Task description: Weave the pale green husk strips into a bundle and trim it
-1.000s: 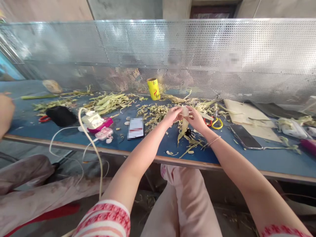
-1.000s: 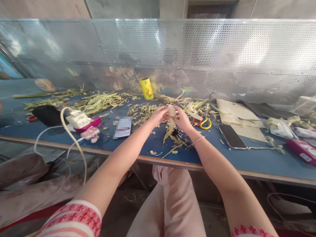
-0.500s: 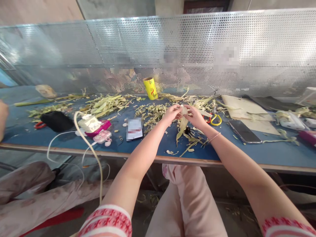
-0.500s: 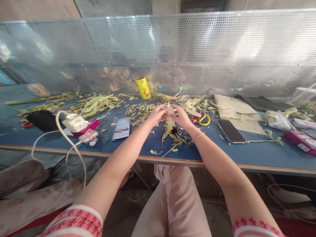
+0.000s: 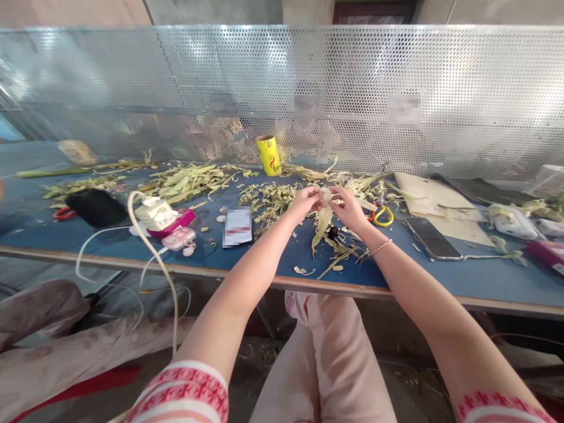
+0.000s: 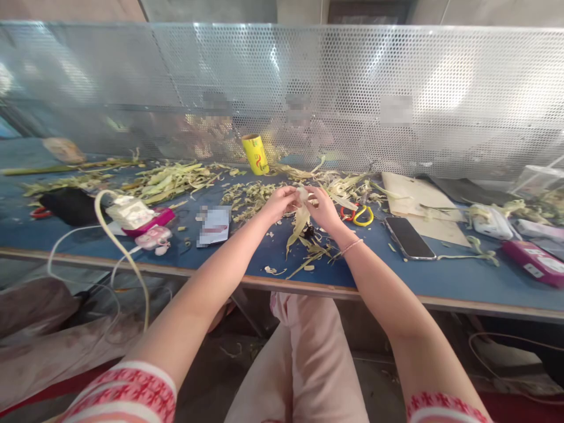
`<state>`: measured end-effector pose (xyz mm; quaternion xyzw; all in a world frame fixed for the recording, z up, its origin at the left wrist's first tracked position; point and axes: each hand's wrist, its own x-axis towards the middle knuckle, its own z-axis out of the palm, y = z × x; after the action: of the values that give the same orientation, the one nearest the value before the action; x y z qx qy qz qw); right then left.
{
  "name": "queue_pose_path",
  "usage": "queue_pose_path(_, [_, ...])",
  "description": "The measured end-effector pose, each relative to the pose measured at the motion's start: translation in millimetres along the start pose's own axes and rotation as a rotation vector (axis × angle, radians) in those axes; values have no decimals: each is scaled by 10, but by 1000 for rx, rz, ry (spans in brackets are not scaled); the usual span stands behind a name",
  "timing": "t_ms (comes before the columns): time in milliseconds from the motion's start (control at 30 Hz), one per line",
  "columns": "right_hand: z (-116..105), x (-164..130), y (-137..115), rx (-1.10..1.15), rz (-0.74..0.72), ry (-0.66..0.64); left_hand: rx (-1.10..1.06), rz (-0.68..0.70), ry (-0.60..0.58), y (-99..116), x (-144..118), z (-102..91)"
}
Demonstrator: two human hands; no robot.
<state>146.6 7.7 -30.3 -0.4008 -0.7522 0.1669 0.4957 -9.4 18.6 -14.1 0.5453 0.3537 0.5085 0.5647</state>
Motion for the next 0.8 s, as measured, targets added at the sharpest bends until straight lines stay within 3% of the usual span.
queue_pose_path(167, [-6, -12, -42, 4, 17, 1, 31, 10, -7, -15, 14, -7])
queue_pose_path(400, [-27, 4, 8, 16, 39, 18, 261, 51, -152, -86, 30, -10])
queue_pose_path(800, [-25, 11, 83, -9, 6, 65, 295, 102, -171, -75, 11, -24])
